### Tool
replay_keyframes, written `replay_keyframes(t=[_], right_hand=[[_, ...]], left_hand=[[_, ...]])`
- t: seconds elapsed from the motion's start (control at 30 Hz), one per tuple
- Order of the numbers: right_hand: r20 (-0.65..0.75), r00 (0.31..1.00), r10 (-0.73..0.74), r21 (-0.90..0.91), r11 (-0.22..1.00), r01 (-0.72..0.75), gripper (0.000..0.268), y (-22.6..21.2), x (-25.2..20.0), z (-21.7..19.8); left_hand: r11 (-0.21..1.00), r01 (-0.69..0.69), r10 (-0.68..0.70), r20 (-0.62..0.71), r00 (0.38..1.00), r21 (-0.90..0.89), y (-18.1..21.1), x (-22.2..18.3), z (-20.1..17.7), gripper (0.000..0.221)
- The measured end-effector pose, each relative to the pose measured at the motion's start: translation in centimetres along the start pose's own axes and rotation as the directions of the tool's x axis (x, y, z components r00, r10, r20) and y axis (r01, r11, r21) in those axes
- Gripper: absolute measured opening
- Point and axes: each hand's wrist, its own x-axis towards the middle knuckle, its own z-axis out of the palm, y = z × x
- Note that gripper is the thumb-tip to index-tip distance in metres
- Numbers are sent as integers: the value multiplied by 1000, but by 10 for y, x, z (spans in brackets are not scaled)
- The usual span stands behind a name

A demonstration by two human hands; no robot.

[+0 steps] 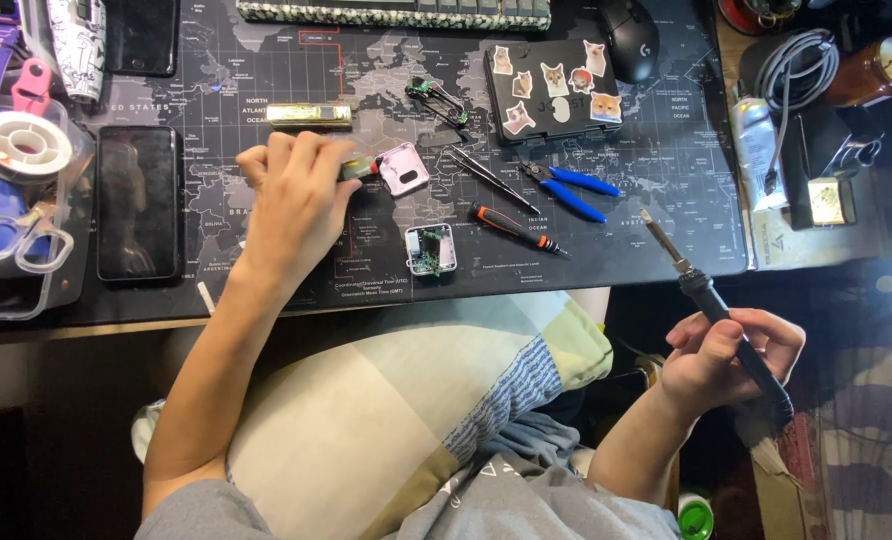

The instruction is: Repairing a small electronic device by manipulating internal components with tweezers and a soldering iron.

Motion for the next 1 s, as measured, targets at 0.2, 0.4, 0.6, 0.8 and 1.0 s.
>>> replay_keyframes(t=[0.2,0.4,0.6,0.8,1.0], right_hand=[[7,1000,16,16,1000,-16,50,-3,1,3],[-48,999,9,7,1000,-9,51,-6,-1,4],[-39,999,4,-12,1000,-5,46,-5,3,-12],[-144,990,-2,-86,996,-11,29,-7,9,-18],[-252,967,-35,29,999,44,16,23,52,-32]], left_hand=[[999,23,-24,-24,999,-35,0,0,4,38],[998,4,-6,-35,999,-66,2,2,-1,36],[980,-4,59,273,960,-197,-10,-10,-20,22],[979,-37,65,138,988,-198,-23,-1,-28,31],[989,-60,43,126,991,133,-23,-3,2,26]])
